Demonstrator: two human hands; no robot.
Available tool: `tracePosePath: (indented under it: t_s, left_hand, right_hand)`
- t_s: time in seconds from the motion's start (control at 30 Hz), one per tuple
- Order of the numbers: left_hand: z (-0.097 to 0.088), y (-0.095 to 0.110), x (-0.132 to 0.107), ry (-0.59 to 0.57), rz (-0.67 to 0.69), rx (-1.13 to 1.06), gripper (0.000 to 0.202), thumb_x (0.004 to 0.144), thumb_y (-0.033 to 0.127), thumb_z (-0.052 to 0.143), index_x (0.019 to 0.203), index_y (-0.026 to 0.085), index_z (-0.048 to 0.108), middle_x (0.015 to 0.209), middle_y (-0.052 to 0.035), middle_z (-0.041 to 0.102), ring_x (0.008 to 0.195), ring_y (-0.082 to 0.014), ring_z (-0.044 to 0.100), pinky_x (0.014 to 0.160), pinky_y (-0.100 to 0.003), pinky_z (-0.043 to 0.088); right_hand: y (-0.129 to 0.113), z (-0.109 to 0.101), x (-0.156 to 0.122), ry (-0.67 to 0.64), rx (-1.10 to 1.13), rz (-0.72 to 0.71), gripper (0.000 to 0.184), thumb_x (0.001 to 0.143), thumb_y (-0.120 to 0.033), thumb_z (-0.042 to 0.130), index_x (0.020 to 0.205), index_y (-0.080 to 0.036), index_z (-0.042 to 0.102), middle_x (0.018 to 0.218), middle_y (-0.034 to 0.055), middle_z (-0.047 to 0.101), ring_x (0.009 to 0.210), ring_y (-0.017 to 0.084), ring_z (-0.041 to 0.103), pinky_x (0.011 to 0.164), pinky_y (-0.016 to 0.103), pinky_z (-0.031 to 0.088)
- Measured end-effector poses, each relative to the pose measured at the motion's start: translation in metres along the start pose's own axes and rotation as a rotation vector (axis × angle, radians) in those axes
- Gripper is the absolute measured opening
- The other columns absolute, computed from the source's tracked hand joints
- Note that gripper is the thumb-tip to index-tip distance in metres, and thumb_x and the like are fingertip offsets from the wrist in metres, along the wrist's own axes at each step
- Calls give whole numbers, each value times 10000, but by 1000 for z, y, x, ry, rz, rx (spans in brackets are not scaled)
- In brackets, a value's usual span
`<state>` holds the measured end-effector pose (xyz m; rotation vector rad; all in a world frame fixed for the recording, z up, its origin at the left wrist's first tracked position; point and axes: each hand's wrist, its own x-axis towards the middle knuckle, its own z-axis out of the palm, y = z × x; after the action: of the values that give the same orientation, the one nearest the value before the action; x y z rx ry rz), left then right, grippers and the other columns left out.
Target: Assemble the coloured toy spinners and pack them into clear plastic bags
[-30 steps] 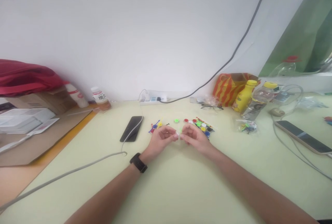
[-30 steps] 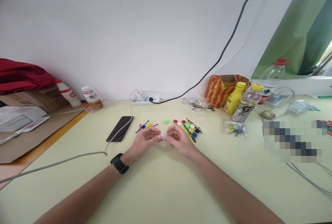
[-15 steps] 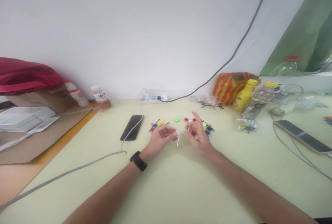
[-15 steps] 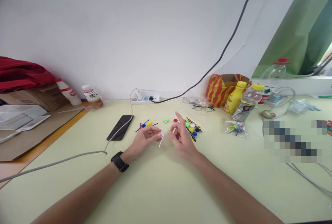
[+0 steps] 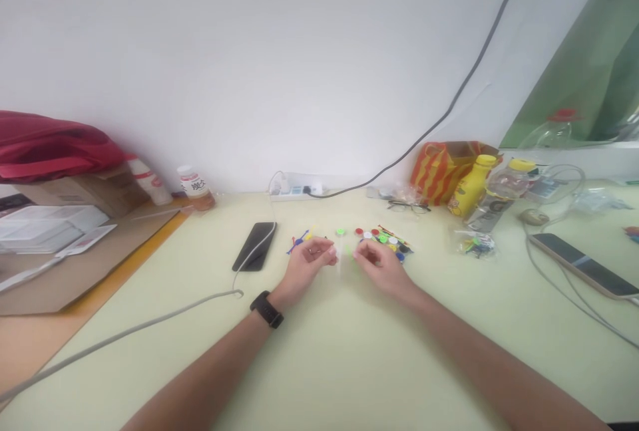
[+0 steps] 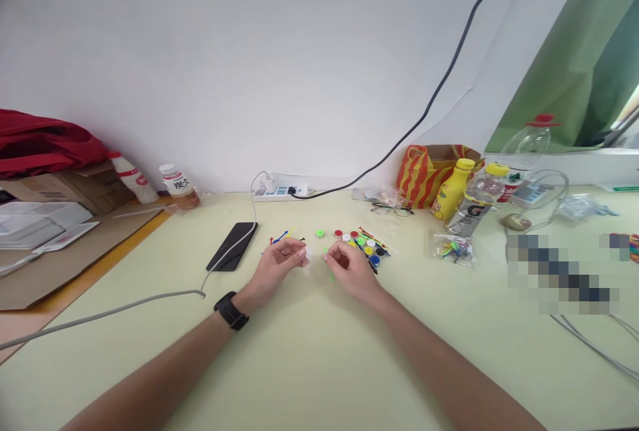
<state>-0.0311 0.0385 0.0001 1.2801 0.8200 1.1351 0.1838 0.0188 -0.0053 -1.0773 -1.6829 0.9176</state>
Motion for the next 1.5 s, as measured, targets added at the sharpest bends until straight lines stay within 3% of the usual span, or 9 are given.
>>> tracePosePath:
  t_s: [0.1, 0.3, 0.7, 0.9, 1.1, 1.2, 1.3, 1.4, 1.5]
  left_hand:
    - [-1, 1, 1, 42, -22, -44, 335, 812, 433, 818, 1002, 180, 708, 845, -36, 724, 782, -172, 705, 842, -348, 567]
    - [0, 7, 2, 61, -74, -186, 338, 826, 447, 804, 1001, 170, 723, 893, -44, 713, 782, -138, 668, 819, -290, 541]
    - [-3, 7, 2, 36, -109, -271, 294, 811, 399, 824, 988, 182, 735, 901, -28, 694, 772, -117, 640, 799, -267, 515]
    - [-1, 3, 0, -61, -103, -115, 256, 837, 396, 799, 958, 183, 723, 876, -24, 671, 756, -132, 640, 771, -285, 506]
    - [2, 2, -3, -137, -45, 24, 247, 893, 419, 738, 961, 183, 711, 836, -26, 654, 757, -136, 607, 752, -278, 494]
    - [3, 1, -3, -140, -45, 38, 253, 897, 422, 733, 984, 185, 712, 819, -24, 656, 771, -143, 616, 760, -279, 496]
    - [3, 1, -2, -143, -30, 43, 252, 893, 420, 739, 968, 180, 713, 831, -25, 654, 773, -141, 619, 763, -275, 496]
    - [2, 1, -2, -145, -24, 46, 252, 898, 418, 734, 975, 179, 712, 849, -27, 654, 777, -140, 619, 768, -274, 496]
    - [2, 1, -2, -142, -28, 51, 255, 903, 423, 728, 977, 179, 707, 851, -26, 655, 776, -139, 613, 773, -276, 497]
  right_hand:
    - [8, 0, -2, 46, -359, -127, 65, 936, -250, 583, 906, -225, 635, 793, 24, 629, 808, 219, 574, 744, 366, 443]
    - [14, -4, -5, -58, -670, -265, 170, 943, -140, 552, 924, -230, 695, 864, 69, 655, 924, 266, 530, 851, 434, 424]
    - [-1, -1, -10, -172, -595, -288, 150, 965, -133, 518, 936, -226, 633, 939, 70, 665, 971, 260, 545, 873, 428, 437]
    - [-7, 1, -10, -57, -478, -361, 138, 960, -169, 534, 1040, -243, 619, 994, 61, 695, 992, 261, 573, 892, 421, 439]
    - [-8, 4, -12, -78, -391, -330, 143, 947, -186, 535, 1044, -252, 617, 1016, 58, 695, 998, 250, 610, 886, 404, 463]
    - [-7, 5, -13, -32, -290, -189, 260, 946, -221, 545, 1201, -265, 575, 994, 43, 669, 915, 221, 626, 825, 373, 489]
    - [-6, 6, -13, 11, -179, -108, 490, 952, -249, 544, 1423, -281, 412, 931, 12, 626, 760, 179, 604, 714, 327, 491]
    - [-3, 9, -14, 27, -160, -115, 644, 957, -260, 540, 1534, -294, 257, 926, -5, 593, 672, 149, 566, 654, 303, 473]
    - [0, 10, -16, 33, -215, -180, 691, 956, -269, 539, 1563, -298, 209, 965, 1, 585, 630, 133, 528, 628, 294, 453]
